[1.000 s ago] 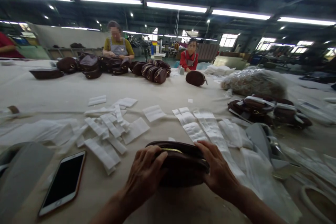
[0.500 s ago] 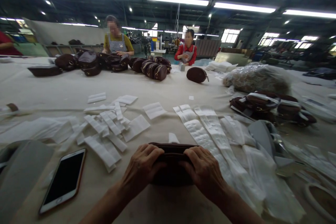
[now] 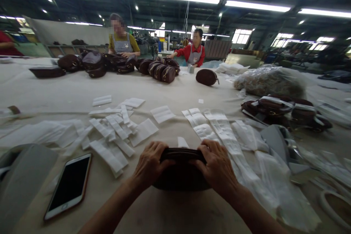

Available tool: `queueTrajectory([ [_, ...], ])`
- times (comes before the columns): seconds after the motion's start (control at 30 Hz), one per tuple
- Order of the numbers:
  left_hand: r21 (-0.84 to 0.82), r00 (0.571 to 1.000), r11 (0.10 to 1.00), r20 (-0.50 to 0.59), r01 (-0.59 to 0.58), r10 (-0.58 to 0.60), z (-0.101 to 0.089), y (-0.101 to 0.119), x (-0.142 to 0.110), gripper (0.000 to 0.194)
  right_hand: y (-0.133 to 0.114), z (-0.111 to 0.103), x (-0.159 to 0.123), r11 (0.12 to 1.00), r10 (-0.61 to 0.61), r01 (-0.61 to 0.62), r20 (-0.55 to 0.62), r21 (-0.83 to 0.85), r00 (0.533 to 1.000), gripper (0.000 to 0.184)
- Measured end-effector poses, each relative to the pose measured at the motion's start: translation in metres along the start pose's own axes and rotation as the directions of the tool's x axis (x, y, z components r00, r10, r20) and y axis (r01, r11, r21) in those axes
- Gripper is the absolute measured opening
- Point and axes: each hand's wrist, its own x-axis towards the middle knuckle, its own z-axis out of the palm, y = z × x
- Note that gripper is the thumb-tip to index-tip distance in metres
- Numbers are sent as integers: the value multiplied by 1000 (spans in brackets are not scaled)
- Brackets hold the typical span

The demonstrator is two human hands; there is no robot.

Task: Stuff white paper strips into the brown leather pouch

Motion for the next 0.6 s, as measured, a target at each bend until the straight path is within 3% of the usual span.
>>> queueTrajectory([
  [0.17, -34, 964, 989, -231, -142, 130, -4, 5, -6, 29, 9, 1, 0, 971, -132, 127, 9, 203, 991, 27],
  [0.3, 51, 936, 980, -288, -195, 201, -9, 17, -17, 26, 7, -2, -9, 942, -222, 224, -38, 250, 974, 24],
  [0.43, 34, 955, 980, -220, -197, 200, -13, 9, -28, 27, 3, 4, -16, 941, -246, 254, -64, 224, 967, 27],
  [0.53, -128, 989, 984, -95, -128, 116, -27, -3, -37, 46, 6, 8, -19, 940, -247, 256, -69, 226, 967, 30],
  [0.6, -172, 995, 984, -99, -46, 29, -37, -8, -48, 48, 8, 9, -21, 937, -247, 259, -81, 236, 966, 30],
])
